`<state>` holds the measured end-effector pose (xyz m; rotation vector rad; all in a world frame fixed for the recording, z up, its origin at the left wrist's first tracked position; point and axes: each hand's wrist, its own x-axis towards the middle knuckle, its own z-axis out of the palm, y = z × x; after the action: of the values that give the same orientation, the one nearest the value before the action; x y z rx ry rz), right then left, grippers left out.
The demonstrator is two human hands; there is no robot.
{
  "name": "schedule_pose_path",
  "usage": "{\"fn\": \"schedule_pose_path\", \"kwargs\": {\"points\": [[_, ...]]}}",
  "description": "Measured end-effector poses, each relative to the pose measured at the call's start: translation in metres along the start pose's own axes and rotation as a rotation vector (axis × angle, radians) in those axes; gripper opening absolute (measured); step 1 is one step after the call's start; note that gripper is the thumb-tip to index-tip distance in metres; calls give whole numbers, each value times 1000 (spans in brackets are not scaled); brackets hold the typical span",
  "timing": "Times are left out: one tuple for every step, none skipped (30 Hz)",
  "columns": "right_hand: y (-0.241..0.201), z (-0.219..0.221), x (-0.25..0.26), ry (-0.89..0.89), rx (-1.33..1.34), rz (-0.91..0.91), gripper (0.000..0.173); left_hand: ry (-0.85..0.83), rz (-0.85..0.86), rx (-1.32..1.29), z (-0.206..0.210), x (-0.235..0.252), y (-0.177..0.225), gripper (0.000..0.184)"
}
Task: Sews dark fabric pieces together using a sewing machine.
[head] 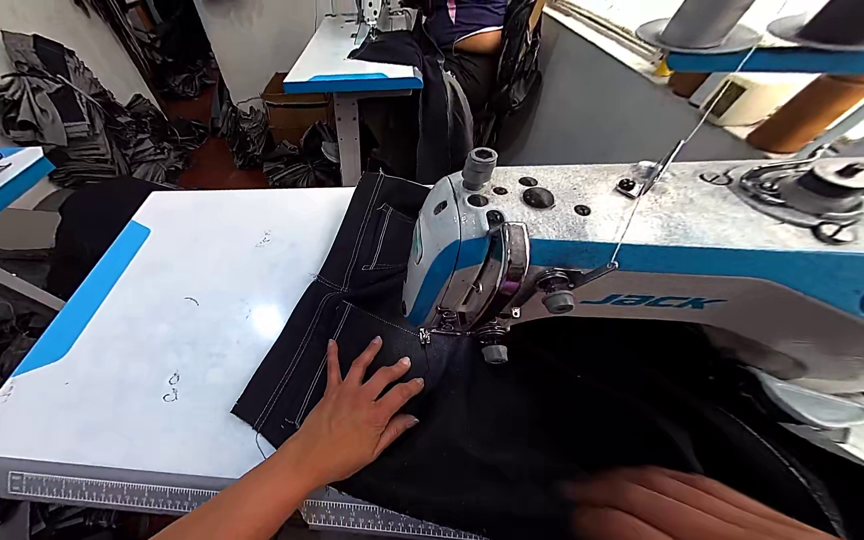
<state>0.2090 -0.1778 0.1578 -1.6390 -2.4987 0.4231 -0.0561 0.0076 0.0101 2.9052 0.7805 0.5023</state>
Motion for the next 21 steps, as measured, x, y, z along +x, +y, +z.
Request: {"fn": "schedule_pose_path", "kwargs": {"points": [[2, 25, 34, 178, 20, -124, 23, -7, 12, -15, -1, 0, -1, 44], [9, 55, 67, 346, -6, -201, 25, -27, 27, -28, -2, -1, -2, 45], [21, 84, 93, 455, -67, -222, 30, -58, 42, -31, -4, -1, -2, 47], [33, 105, 106, 498, -141, -203, 37, -83, 65, -22, -6, -3, -4, 49], [41, 119, 110, 510, -181, -174, 40, -98, 91, -8, -7, -4, -8, 51], [44, 126, 108, 522, -188, -154, 40, -104, 113, 0, -8, -5, -11, 52], [43, 129, 102, 527, -195, -139, 39, -107, 125, -1, -8, -5, -13, 53], [40, 131, 96, 528, -203, -125, 39, -109, 129, -1, -8, -6, -13, 53], [36, 131, 92, 533, -210, -111, 38, -107, 130, 0, -7, -6, -13, 53], [33, 132, 93, 549, -213, -97, 38, -99, 132, -2, -6, -7, -14, 53], [31, 134, 96, 578, -213, -84, 37, -83, 135, -9, -5, -7, -14, 52], [32, 138, 101, 609, -216, -73, 36, -69, 140, -20, -4, -7, -15, 52], [34, 142, 106, 619, -226, -71, 37, -59, 143, -30, -4, -8, -16, 51], [37, 146, 108, 608, -214, -78, 42, -55, 146, -38, -4, -8, -16, 49], [41, 151, 109, 601, -199, -87, 45, -50, 148, -48, -5, -8, -16, 48], [44, 153, 107, 598, -180, -98, 45, -41, 152, -57, -5, -9, -16, 47], [45, 154, 104, 594, -166, -108, 44, -30, 156, -63, -4, -9, -17, 47], [47, 153, 101, 586, -154, -116, 43, -25, 158, -63, -4, -9, -17, 47], [47, 153, 100, 579, -134, -117, 42, -25, 159, -62, -4, -10, -17, 47], [48, 153, 99, 575, -107, -114, 42, -24, 160, -60, -3, -10, -16, 48], [48, 153, 99, 574, -79, -108, 42, -21, 160, -57, -3, -10, -16, 48]]}}
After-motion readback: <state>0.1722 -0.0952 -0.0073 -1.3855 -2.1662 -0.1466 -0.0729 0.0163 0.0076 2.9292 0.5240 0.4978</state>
